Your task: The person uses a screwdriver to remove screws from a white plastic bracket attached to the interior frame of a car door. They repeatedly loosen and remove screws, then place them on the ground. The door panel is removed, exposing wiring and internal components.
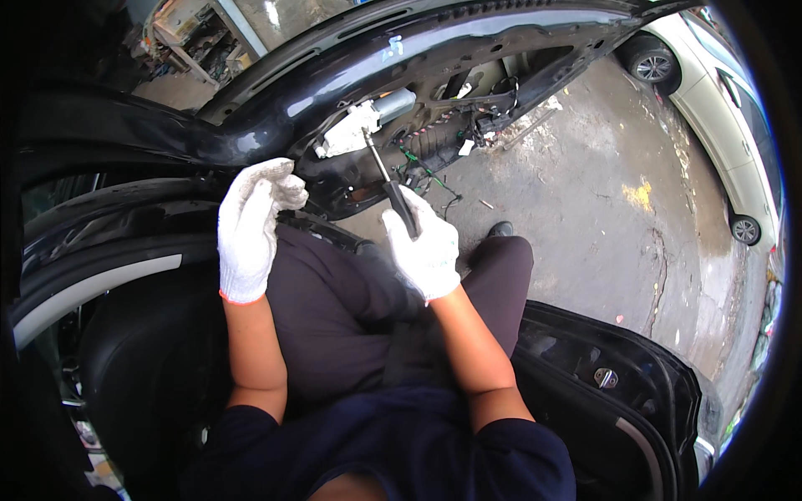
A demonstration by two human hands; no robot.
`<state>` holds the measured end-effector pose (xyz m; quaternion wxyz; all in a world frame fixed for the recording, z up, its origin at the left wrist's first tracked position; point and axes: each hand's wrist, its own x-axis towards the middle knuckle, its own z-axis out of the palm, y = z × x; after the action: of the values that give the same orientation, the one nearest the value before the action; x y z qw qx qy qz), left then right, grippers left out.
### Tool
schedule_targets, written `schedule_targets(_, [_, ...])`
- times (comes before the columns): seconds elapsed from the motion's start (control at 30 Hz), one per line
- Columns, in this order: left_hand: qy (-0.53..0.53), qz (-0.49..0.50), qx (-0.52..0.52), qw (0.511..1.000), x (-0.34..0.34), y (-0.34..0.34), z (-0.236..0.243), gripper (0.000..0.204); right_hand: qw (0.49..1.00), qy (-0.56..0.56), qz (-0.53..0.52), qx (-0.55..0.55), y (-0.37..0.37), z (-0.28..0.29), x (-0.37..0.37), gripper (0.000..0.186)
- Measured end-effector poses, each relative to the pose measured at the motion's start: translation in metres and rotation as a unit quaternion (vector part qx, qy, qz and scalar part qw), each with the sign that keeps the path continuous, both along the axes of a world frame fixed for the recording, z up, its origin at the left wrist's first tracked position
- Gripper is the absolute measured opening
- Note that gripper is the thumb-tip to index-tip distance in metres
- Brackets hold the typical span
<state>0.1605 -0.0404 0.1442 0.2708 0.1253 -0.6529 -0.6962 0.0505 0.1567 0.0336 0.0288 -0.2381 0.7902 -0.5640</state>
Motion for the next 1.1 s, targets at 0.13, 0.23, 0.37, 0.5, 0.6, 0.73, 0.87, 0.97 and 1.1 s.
schedule_targets(0.13, [-0.007, -0.003, -0.013, 1.000, -0.001, 0.001, -0.001, 0.028, 0.994, -0.100, 0.037, -0.037, 0.011, -0.011, 0.016, 0.037])
schedule_targets(0.23, [-0.011, -0.005, -0.022, 1.000, -0.001, 0.002, -0.002, 0.029, 0.985, -0.153, 0.076, -0.026, 0.006, -0.017, 0.026, 0.037])
schedule_targets(0.37, [0.002, 0.012, -0.015, 1.000, -0.001, -0.001, -0.001, 0.029, 0.993, -0.093, 0.079, 0.002, -0.010, -0.018, 0.029, 0.036])
schedule_targets(0.5, [0.020, 0.017, -0.002, 1.000, -0.001, -0.003, -0.001, 0.033, 0.988, -0.134, 0.074, -0.015, -0.020, -0.013, 0.025, 0.036])
schedule_targets(0.6, [0.032, 0.014, 0.011, 0.999, -0.002, -0.004, -0.002, 0.031, 0.989, -0.129, 0.076, -0.002, -0.022, -0.009, 0.022, 0.035])
schedule_targets(0.73, [0.037, 0.015, 0.027, 0.999, -0.002, -0.005, -0.004, 0.029, 0.990, -0.111, 0.081, 0.006, -0.022, -0.006, 0.022, 0.035])
schedule_targets(0.87, [0.023, 0.016, 0.009, 1.000, -0.001, -0.006, -0.003, 0.033, 0.990, -0.113, 0.079, 0.021, -0.022, -0.003, 0.025, 0.036])
schedule_targets(0.97, [0.030, 0.021, 0.020, 0.999, -0.001, -0.004, -0.002, 0.029, 0.991, -0.109, 0.077, 0.014, -0.023, -0.002, 0.027, 0.036])
schedule_targets(1.1, [0.022, 0.026, 0.018, 0.999, -0.001, -0.002, 0.000, 0.029, 0.994, -0.080, 0.077, 0.009, -0.023, -0.001, 0.027, 0.036])
